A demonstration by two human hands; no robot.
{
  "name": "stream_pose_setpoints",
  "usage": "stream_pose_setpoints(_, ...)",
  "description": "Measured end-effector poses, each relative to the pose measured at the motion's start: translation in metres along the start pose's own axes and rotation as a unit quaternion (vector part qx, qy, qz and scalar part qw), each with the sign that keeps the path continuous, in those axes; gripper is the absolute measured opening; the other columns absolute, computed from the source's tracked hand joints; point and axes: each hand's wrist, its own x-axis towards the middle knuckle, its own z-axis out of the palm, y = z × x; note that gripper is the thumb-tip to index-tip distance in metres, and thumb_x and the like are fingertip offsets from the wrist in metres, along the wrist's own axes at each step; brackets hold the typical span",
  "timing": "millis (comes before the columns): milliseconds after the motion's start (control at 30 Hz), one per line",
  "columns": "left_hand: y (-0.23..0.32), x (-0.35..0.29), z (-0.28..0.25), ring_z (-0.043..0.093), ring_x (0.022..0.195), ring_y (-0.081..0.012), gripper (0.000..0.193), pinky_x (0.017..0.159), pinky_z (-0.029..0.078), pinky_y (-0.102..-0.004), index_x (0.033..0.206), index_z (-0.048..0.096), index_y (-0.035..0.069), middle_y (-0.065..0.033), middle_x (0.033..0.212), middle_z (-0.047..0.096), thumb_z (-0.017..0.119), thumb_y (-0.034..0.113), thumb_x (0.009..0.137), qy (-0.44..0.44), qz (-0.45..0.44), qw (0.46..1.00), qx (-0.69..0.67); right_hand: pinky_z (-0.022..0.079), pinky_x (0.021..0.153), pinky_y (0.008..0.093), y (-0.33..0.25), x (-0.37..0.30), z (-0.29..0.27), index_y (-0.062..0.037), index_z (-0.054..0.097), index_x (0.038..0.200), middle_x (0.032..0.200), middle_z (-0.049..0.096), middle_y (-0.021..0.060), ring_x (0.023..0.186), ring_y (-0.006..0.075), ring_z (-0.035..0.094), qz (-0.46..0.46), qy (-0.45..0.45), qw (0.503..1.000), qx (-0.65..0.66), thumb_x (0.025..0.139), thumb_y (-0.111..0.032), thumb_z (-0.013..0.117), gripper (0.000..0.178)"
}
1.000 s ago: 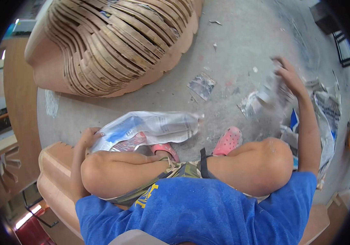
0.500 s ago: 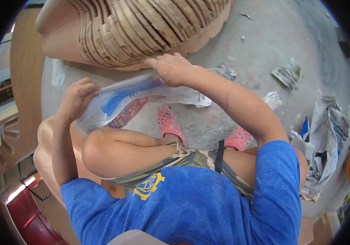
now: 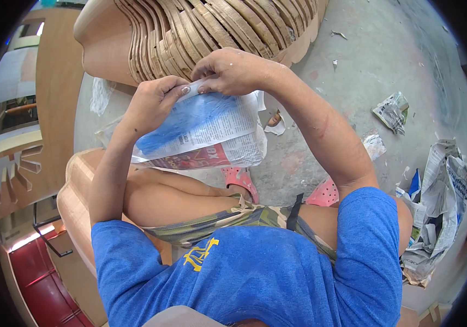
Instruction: The recorder is sanding and cleaning a large, curved wooden structure made of layered slats.
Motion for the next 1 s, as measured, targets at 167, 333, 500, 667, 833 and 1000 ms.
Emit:
stream_pose_setpoints(167, 0.012, 0.011, 0.002, 0.060, 0.071, -0.0170, 0.017, 0.068, 0.049, -0.0297, 0.098, 0.064, -0.001, -0.0106, 0.078, 0.064, 0.058, 0.015, 0.093, 0.002, -0.022, 0.999, -0.032, 0.051, 0.071, 0.0353, -0.005, -0.004, -0.005, -0.0001, 0.068, 0.092, 0.087, 0.066, 0.0131, 0.078, 0.0287, 0.063, -0.039, 0.024, 0.994, -0.095, 0.076, -0.006, 0.068, 0.017)
stream_pose_setpoints(333, -0.015, 0.018, 0.001, 0.054, 0.074, -0.0052, 0.017, 0.068, 0.045, -0.0221, 0.094, 0.065, -0.001, 0.0005, 0.081, 0.063, 0.056, 0.014, 0.095, 0.003, -0.099, 0.931, -0.352, 0.050, 0.064, 0.0363, -0.025, -0.003, 0.004, -0.0050, 0.064, 0.081, 0.077, 0.062, 0.0074, 0.071, 0.0250, 0.060, -0.245, 0.225, 0.908, -0.256, 0.067, -0.002, 0.068, 0.014)
stream_pose_setpoints(500, -0.026, 0.014, -0.007, 0.055, 0.080, -0.0038, 0.014, 0.072, 0.045, -0.0197, 0.100, 0.061, 0.001, 0.0018, 0.088, 0.061, 0.056, 0.014, 0.096, 0.081, -0.108, 0.937, -0.321, 0.051, 0.071, 0.0363, -0.039, -0.009, -0.013, -0.0039, 0.059, 0.096, 0.082, 0.063, 0.0109, 0.081, 0.0302, 0.062, -0.183, 0.236, 0.943, -0.149, 0.072, -0.009, 0.071, 0.027)
stream_pose_setpoints(667, -0.021, 0.000, -0.013, 0.060, 0.092, -0.0111, 0.056, 0.080, 0.050, -0.0255, 0.121, 0.041, 0.004, -0.0070, 0.104, 0.060, 0.077, 0.003, 0.077, 0.008, -0.003, 0.902, -0.431, 0.051, 0.079, 0.0343, -0.031, -0.008, -0.023, -0.0040, 0.048, 0.119, 0.098, 0.066, 0.0130, 0.092, 0.0254, 0.065, 0.024, 0.088, 0.996, 0.018, 0.067, -0.008, 0.082, 0.062)
stream_pose_setpoints(833, -0.010, -0.001, -0.014, 0.049, 0.116, -0.0148, 0.110, 0.100, 0.040, -0.0305, 0.151, 0.010, -0.001, -0.0111, 0.130, 0.047, 0.083, 0.002, 0.068, -0.067, -0.040, 0.915, -0.395, 0.049, 0.087, 0.0381, -0.021, -0.010, -0.024, 0.0000, 0.044, 0.129, 0.110, 0.063, 0.0228, 0.103, 0.0342, 0.062, 0.050, 0.044, 0.998, 0.018, 0.062, -0.015, 0.083, 0.079)
stream_pose_setpoints(1000, -0.035, -0.008, -0.001, 0.054, 0.110, -0.0141, 0.105, 0.097, 0.042, -0.0282, 0.150, 0.015, -0.001, -0.0126, 0.125, 0.055, 0.080, 0.000, 0.068, -0.068, -0.002, 0.931, -0.359, 0.050, 0.076, 0.0396, -0.024, -0.016, -0.022, -0.0040, 0.066, 0.101, 0.089, 0.065, 0.0173, 0.086, 0.0360, 0.063, 0.008, -0.083, 0.996, -0.003, 0.067, -0.006, 0.075, 0.034)
